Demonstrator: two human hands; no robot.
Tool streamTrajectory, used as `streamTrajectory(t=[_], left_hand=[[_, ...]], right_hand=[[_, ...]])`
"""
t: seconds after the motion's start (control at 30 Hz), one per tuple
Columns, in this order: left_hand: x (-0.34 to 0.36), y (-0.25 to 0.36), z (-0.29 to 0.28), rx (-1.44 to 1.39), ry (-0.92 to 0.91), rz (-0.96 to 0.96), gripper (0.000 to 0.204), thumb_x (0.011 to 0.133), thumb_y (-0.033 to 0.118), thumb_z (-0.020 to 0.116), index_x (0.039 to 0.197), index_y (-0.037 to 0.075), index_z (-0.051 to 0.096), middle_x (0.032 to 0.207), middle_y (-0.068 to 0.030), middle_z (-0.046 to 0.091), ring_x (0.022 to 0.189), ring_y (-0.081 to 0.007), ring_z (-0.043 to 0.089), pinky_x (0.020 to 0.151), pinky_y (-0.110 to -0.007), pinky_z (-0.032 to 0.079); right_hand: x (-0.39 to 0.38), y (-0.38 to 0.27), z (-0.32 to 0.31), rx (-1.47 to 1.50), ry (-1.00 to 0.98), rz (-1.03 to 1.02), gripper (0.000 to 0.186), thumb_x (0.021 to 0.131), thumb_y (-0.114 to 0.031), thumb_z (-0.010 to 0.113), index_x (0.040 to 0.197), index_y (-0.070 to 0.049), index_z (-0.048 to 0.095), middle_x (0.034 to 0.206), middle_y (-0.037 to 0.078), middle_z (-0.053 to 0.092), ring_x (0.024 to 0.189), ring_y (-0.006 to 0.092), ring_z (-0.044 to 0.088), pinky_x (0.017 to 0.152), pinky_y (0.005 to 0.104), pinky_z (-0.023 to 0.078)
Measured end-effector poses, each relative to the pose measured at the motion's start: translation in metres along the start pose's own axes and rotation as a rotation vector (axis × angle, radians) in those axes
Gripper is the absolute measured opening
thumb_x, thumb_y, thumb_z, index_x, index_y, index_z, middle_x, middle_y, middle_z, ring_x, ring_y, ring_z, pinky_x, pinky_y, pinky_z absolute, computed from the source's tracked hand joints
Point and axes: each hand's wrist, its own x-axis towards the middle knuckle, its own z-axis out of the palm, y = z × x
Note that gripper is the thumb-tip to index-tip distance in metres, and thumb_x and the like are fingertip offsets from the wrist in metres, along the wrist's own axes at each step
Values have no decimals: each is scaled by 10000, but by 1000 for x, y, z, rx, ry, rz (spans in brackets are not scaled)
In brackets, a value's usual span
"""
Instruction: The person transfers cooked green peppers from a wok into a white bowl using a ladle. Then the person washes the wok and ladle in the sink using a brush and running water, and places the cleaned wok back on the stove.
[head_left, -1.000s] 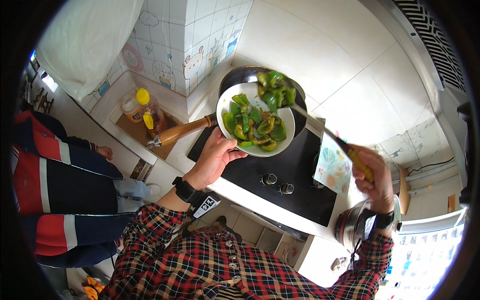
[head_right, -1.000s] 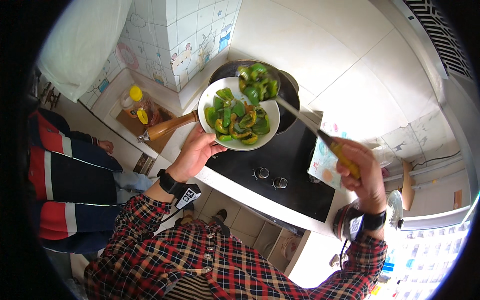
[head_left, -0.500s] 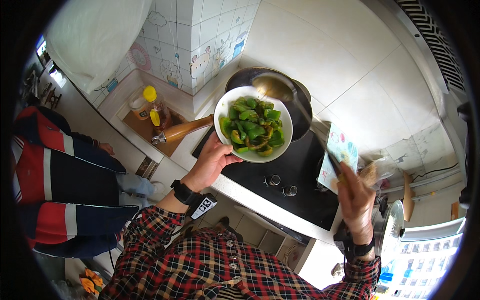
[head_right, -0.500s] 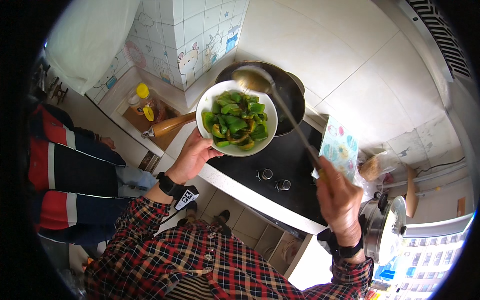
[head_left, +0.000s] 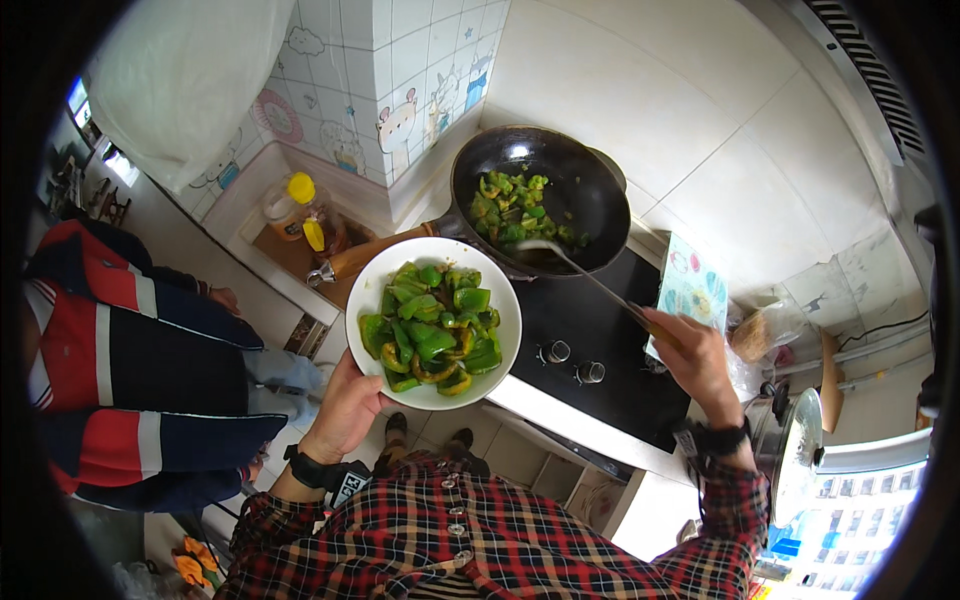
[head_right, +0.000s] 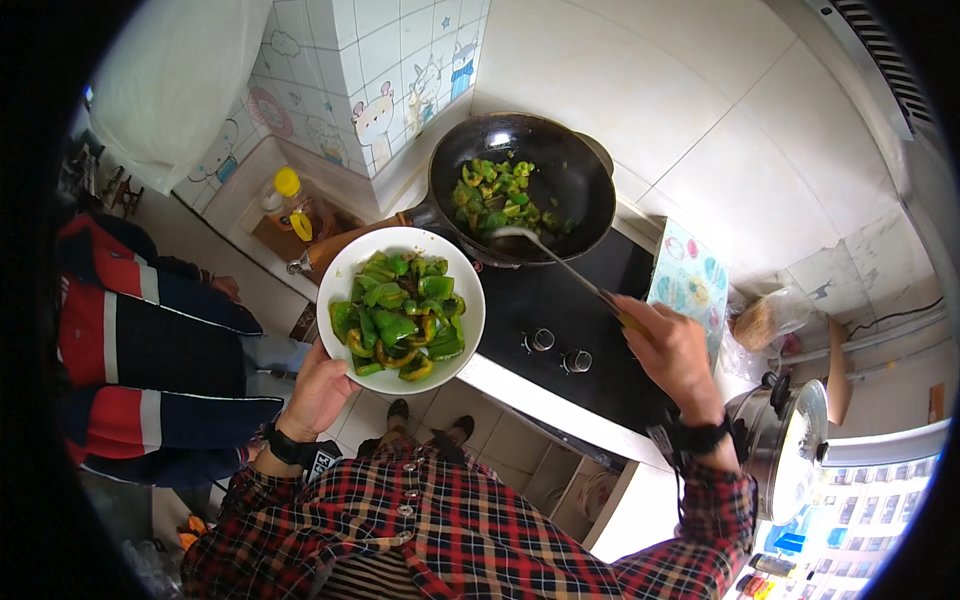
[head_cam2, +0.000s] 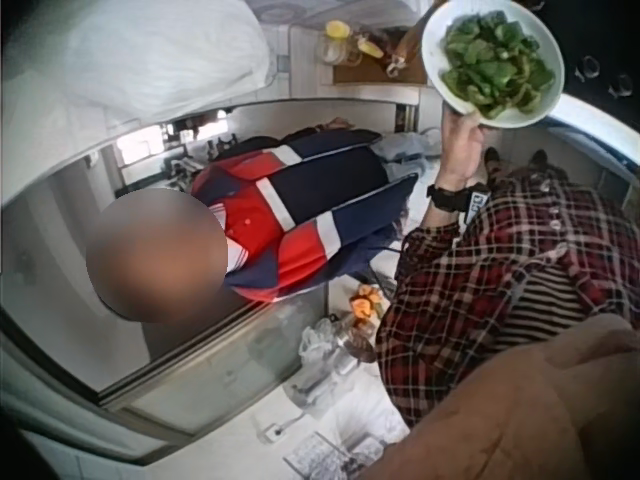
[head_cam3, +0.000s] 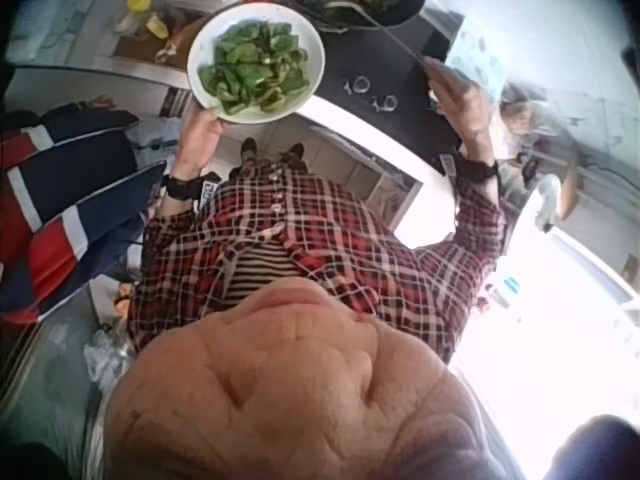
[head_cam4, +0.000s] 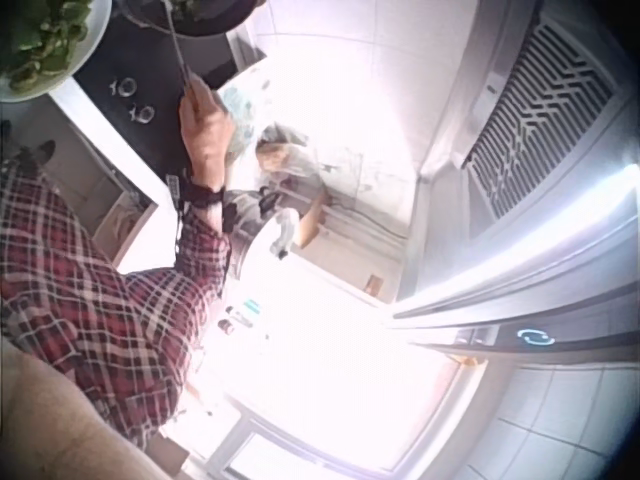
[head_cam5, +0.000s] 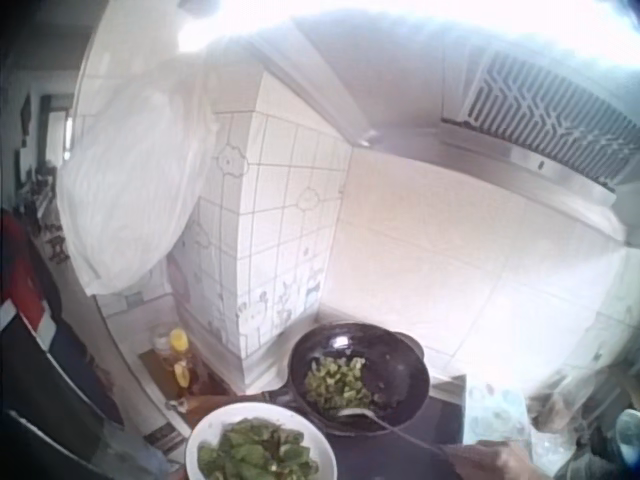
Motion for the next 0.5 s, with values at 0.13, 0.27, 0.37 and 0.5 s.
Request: streamTrajectory(t=[0.13, 0.27, 0.37, 0.5], left_hand=[[-4, -2, -6, -25, 9, -16, 625, 889, 75, 544, 1438, -2, 256, 1367, -162, 470, 1208, -292, 559, 939, -455, 546], [-4, -4, -8, -39, 5, 9, 625, 888, 84, 552, 1439, 7, 266, 1361, -153, 478, 1200, -283, 564, 930, -449, 548], [-5, -5, -8, -31, 9, 11, 623, 891, 87, 551, 1441, 13, 269, 1363, -149, 477, 1201, -275, 562, 933, -443, 545], [-3, -3, -6, -29, 7, 14, 619, 894, 86, 543, 1445, 20, 268, 1365, -145, 474, 1206, -270, 558, 948, -438, 537]], right_hand=[[44, 7, 50, -104, 147, -60, 366, 818, -111, 654, 1183, -143, 652, 767, 94, 629, 691, 307, 644, 599, 397, 514], [71, 11, 65, -199, 326, -102, 360, 829, -126, 644, 1187, -163, 644, 776, 82, 636, 678, 316, 645, 573, 415, 514], [106, 2, 77, -339, 333, -156, 348, 829, -121, 628, 1170, -186, 650, 782, 68, 592, 650, 293, 639, 562, 403, 523], [128, 1, 81, -561, 281, -320, 366, 827, -105, 609, 1173, -215, 653, 794, 46, 535, 686, 228, 639, 566, 375, 526]])
